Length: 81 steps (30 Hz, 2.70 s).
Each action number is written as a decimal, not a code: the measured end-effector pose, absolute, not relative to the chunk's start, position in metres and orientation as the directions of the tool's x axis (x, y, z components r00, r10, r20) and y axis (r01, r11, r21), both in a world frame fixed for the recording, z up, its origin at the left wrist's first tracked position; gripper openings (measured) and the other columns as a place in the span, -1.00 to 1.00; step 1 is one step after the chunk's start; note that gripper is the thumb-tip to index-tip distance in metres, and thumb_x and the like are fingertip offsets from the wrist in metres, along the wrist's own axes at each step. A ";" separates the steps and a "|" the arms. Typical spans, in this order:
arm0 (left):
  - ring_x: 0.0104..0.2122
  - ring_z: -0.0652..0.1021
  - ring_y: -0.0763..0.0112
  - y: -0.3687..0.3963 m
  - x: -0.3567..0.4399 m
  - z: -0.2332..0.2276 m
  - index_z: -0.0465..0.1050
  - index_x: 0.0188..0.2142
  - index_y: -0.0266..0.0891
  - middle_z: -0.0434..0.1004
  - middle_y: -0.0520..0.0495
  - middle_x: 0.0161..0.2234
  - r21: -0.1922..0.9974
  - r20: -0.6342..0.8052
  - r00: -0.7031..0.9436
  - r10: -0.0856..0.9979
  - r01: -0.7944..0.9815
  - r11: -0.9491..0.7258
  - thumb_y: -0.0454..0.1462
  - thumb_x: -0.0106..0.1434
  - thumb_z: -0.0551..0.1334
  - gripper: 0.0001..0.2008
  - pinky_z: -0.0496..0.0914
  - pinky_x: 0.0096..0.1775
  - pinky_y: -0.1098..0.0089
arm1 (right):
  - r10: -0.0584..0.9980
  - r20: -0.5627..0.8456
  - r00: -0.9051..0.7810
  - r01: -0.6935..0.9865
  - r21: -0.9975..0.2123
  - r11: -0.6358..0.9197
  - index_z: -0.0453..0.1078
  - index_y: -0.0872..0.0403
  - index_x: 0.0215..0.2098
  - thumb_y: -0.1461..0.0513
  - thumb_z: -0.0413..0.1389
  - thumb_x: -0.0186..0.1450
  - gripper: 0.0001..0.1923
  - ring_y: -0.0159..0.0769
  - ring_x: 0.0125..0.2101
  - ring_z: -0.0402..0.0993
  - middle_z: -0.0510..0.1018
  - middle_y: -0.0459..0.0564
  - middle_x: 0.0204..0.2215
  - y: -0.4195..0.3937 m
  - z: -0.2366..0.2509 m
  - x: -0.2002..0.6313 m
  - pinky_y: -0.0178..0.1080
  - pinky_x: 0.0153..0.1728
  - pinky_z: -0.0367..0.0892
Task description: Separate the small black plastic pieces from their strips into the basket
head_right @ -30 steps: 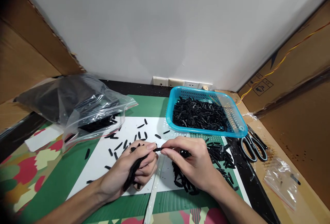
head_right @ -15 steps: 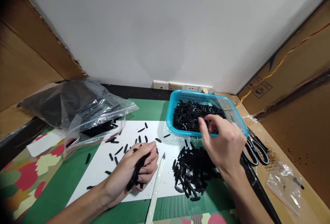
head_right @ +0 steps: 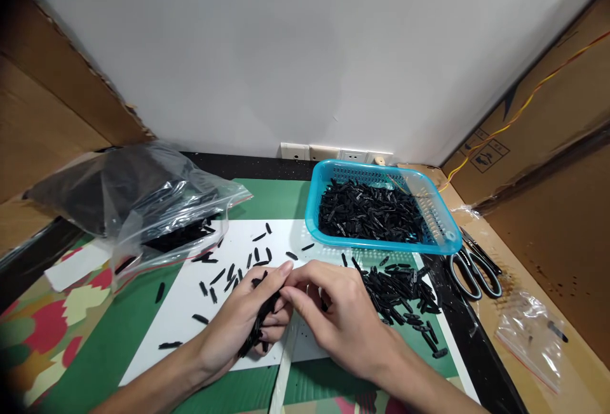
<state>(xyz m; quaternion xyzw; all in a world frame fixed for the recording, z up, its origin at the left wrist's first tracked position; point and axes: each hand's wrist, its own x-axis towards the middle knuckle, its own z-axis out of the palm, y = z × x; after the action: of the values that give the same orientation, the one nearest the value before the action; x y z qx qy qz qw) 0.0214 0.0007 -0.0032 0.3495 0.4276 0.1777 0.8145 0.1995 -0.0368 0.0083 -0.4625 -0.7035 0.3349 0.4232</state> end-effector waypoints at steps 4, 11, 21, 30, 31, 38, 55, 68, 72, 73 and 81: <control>-0.65 0.08 0.64 0.001 0.020 -0.003 0.18 -0.40 -0.15 0.12 0.22 -0.62 0.727 -0.568 0.560 0.603 -0.003 0.687 0.30 0.24 0.27 -0.39 -0.03 -0.66 0.62 | 0.944 0.249 -0.215 0.347 -0.884 0.312 0.49 0.06 -0.23 0.25 0.16 0.49 -0.88 -0.41 -0.46 0.38 0.57 -0.13 -0.41 -0.036 0.010 0.200 -0.35 -0.39 0.27; -0.65 0.07 0.64 -0.001 0.024 0.000 0.17 -0.36 -0.13 0.16 0.22 -0.62 0.728 -0.603 0.478 0.639 0.001 0.686 0.32 0.17 0.32 -0.37 -0.07 -0.68 0.64 | 0.966 0.130 -0.223 0.332 -0.922 0.201 0.52 0.04 -0.26 0.24 0.17 0.48 -0.86 -0.41 -0.47 0.39 0.60 -0.14 -0.40 -0.036 0.009 0.198 -0.37 -0.45 0.25; -0.65 0.05 0.66 0.003 0.020 0.003 0.19 -0.43 -0.16 0.13 0.22 -0.61 0.592 -0.632 0.585 0.509 -0.059 0.803 0.23 0.21 0.36 -0.41 -0.05 -0.68 0.65 | 0.968 0.214 -0.129 0.287 -0.926 0.244 0.48 0.03 -0.20 0.23 0.14 0.49 -0.90 -0.42 -0.51 0.39 0.59 -0.12 -0.39 -0.036 0.008 0.201 -0.36 -0.49 0.27; -0.65 0.05 0.63 0.000 0.017 0.004 0.18 -0.44 -0.16 0.12 0.21 -0.60 0.617 -0.549 0.637 0.541 -0.128 0.777 0.16 0.32 0.29 -0.48 -0.05 -0.70 0.65 | 0.956 0.245 -0.160 0.233 -0.932 0.277 0.54 -0.05 -0.05 0.26 0.20 0.47 -0.88 -0.41 -0.42 0.60 0.66 -0.13 -0.33 -0.039 -0.002 0.209 -0.42 -0.39 0.48; -0.65 0.05 0.63 0.000 0.017 0.004 0.17 -0.43 -0.15 0.13 0.21 -0.60 0.624 -0.547 0.630 0.551 -0.132 0.770 0.17 0.31 0.30 -0.47 -0.05 -0.70 0.65 | 0.953 0.253 -0.164 0.242 -0.927 0.288 0.54 -0.05 -0.03 0.26 0.21 0.47 -0.86 -0.40 -0.40 0.61 0.67 -0.12 -0.31 -0.038 -0.004 0.208 -0.42 -0.38 0.49; -0.65 0.04 0.64 -0.001 0.018 0.006 0.15 -0.44 -0.15 0.11 0.22 -0.60 0.650 -0.530 0.618 0.580 -0.143 0.746 0.22 0.26 0.31 -0.43 -0.06 -0.70 0.65 | 0.929 0.334 -0.161 0.308 -0.877 0.368 0.58 -0.05 -0.09 0.27 0.22 0.47 -0.88 -0.41 -0.39 0.64 0.71 -0.15 -0.30 -0.035 -0.004 0.206 -0.44 -0.35 0.52; -0.64 0.06 0.61 -0.001 0.018 0.009 0.16 -0.44 -0.15 0.12 0.20 -0.59 0.708 -0.480 0.639 0.600 -0.122 0.696 0.17 0.34 0.26 -0.47 -0.06 -0.67 0.61 | 0.852 0.485 -0.198 0.410 -0.748 0.521 0.57 0.02 -0.06 0.37 0.24 0.43 -0.82 -0.34 -0.33 0.67 0.72 -0.08 -0.26 -0.035 0.000 0.211 -0.35 -0.27 0.54; -0.61 0.03 0.60 0.002 0.019 0.009 0.17 -0.42 -0.15 0.08 0.20 -0.57 0.671 -0.516 0.612 0.599 -0.146 0.727 0.14 0.40 0.19 -0.51 -0.11 -0.63 0.59 | 0.618 0.782 0.083 0.930 -0.283 0.234 0.57 0.07 -0.05 0.25 0.27 0.42 -0.86 -0.03 -0.19 0.57 0.67 0.13 -0.18 -0.011 0.012 0.275 0.00 -0.09 0.43; -0.63 0.05 0.62 -0.001 0.023 0.009 0.17 -0.41 -0.15 0.09 0.20 -0.58 0.684 -0.557 0.578 0.596 -0.087 0.724 0.24 0.29 0.25 -0.44 -0.13 -0.64 0.60 | 0.653 0.744 -0.138 0.814 -0.290 0.503 0.54 0.08 -0.03 0.34 0.28 0.39 -0.81 -0.10 -0.17 0.54 0.62 0.12 -0.18 -0.021 0.011 0.247 -0.09 -0.14 0.44; -0.64 0.08 0.62 -0.003 0.023 0.008 0.20 -0.38 -0.14 0.12 0.21 -0.58 0.684 -0.581 0.547 0.603 -0.074 0.726 0.27 0.24 0.27 -0.43 -0.10 -0.65 0.60 | 0.636 0.730 -0.250 0.744 -0.275 0.609 0.52 0.09 -0.01 0.37 0.27 0.38 -0.78 -0.11 -0.19 0.52 0.61 0.12 -0.19 -0.027 0.011 0.235 -0.11 -0.19 0.43; -0.64 0.32 0.51 -0.011 0.028 0.003 0.24 -0.17 -0.09 0.29 0.21 -0.60 0.697 -0.656 0.367 0.660 -0.042 0.716 0.31 0.15 0.33 -0.38 0.09 -0.62 0.55 | 0.612 0.615 -0.497 0.626 -0.235 0.744 0.49 0.16 -0.04 0.43 0.04 0.48 -0.78 -0.16 -0.30 0.45 0.67 0.11 -0.20 -0.045 0.010 0.188 -0.12 -0.31 0.30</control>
<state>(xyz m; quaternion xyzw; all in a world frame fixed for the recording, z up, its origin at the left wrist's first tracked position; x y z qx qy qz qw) 0.0279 -0.0108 0.0029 0.3003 0.5145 0.2276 0.7703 0.1882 -0.0449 0.0099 -0.3577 -0.8651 -0.0097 0.3514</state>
